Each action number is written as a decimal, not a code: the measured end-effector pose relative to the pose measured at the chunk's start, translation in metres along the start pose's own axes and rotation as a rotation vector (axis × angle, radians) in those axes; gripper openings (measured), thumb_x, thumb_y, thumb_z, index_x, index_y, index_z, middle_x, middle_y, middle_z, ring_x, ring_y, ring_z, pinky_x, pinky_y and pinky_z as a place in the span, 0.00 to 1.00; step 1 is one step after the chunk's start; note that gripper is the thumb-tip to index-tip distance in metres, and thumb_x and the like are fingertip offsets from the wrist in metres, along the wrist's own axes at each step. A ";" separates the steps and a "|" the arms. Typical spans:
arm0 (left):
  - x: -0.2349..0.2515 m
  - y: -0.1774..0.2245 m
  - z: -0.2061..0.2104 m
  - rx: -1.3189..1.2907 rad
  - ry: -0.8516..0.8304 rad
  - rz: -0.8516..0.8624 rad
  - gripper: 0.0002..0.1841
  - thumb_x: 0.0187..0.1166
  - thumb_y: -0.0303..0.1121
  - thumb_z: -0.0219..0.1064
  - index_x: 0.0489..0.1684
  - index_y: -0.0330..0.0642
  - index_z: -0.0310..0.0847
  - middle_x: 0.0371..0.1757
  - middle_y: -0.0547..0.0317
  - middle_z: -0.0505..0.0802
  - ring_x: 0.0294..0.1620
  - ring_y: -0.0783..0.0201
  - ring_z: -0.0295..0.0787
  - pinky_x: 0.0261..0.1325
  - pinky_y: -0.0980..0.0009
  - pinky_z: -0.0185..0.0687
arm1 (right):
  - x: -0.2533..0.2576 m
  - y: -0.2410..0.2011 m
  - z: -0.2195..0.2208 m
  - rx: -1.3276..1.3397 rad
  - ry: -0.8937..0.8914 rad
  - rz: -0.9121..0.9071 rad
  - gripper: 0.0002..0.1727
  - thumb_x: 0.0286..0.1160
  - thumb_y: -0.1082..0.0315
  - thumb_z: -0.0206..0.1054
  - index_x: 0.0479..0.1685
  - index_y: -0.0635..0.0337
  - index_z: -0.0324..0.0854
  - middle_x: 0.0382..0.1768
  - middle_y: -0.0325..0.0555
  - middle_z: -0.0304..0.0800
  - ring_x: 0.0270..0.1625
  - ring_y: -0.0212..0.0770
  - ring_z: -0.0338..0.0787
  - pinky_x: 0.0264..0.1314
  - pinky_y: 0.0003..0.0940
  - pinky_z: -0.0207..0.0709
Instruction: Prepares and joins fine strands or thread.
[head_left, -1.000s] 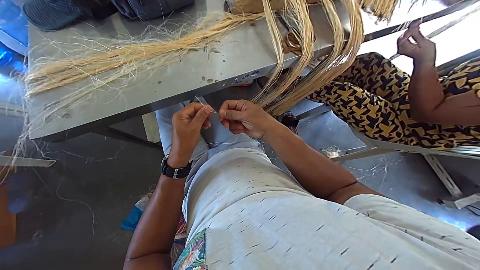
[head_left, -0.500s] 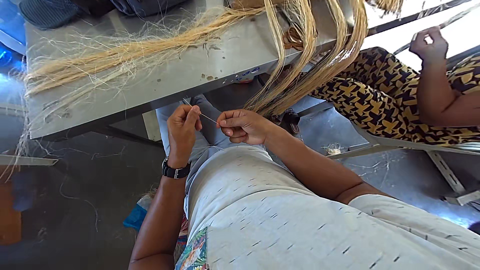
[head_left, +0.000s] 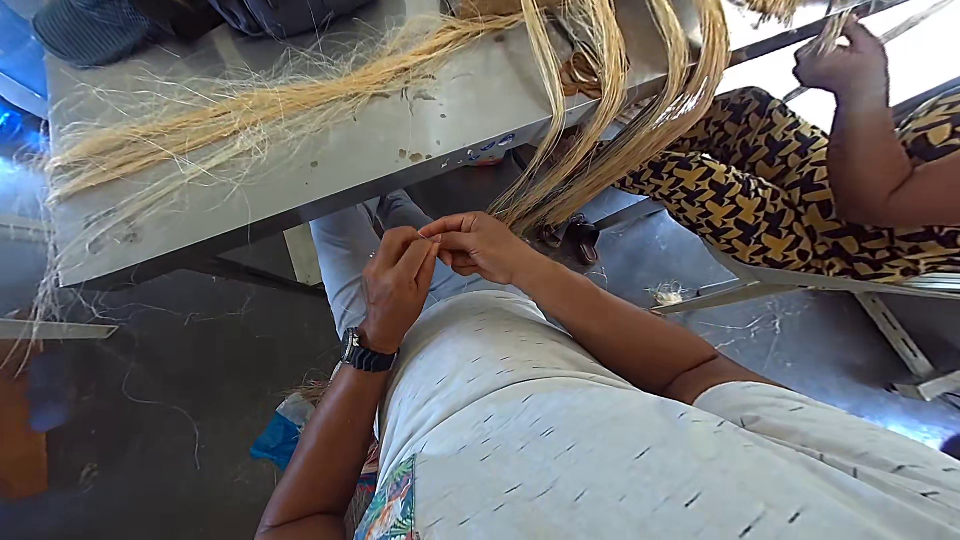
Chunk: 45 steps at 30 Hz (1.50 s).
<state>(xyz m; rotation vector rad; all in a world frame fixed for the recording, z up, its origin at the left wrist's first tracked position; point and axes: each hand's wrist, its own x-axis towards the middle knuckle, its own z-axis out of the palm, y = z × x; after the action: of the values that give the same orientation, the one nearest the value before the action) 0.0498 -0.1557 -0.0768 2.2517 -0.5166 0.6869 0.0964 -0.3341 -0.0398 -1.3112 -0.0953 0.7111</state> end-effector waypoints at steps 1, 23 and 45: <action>0.001 -0.001 -0.004 -0.018 -0.056 -0.005 0.09 0.84 0.31 0.66 0.42 0.38 0.91 0.55 0.50 0.89 0.52 0.60 0.89 0.53 0.64 0.89 | 0.001 0.001 -0.004 -0.050 -0.022 0.007 0.12 0.89 0.72 0.57 0.56 0.65 0.85 0.20 0.37 0.78 0.12 0.24 0.63 0.12 0.17 0.55; 0.001 0.002 -0.029 -0.792 -0.308 -0.462 0.09 0.92 0.31 0.56 0.45 0.36 0.78 0.29 0.53 0.87 0.21 0.64 0.84 0.27 0.71 0.87 | 0.003 0.001 -0.019 -0.262 -0.304 0.034 0.02 0.80 0.73 0.66 0.40 0.60 0.83 0.19 0.36 0.79 0.14 0.24 0.67 0.14 0.17 0.57; 0.000 0.012 -0.026 -1.163 -0.085 -0.961 0.10 0.90 0.45 0.59 0.41 0.54 0.81 0.41 0.62 0.88 0.22 0.72 0.80 0.23 0.77 0.80 | 0.007 0.028 0.003 -0.928 0.211 -0.960 0.08 0.79 0.73 0.68 0.44 0.65 0.92 0.28 0.45 0.84 0.29 0.33 0.82 0.32 0.26 0.79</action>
<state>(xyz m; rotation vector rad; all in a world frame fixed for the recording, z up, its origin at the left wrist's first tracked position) 0.0354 -0.1449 -0.0552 1.1543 0.1709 -0.2150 0.0885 -0.3259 -0.0663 -1.9471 -0.8998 -0.3697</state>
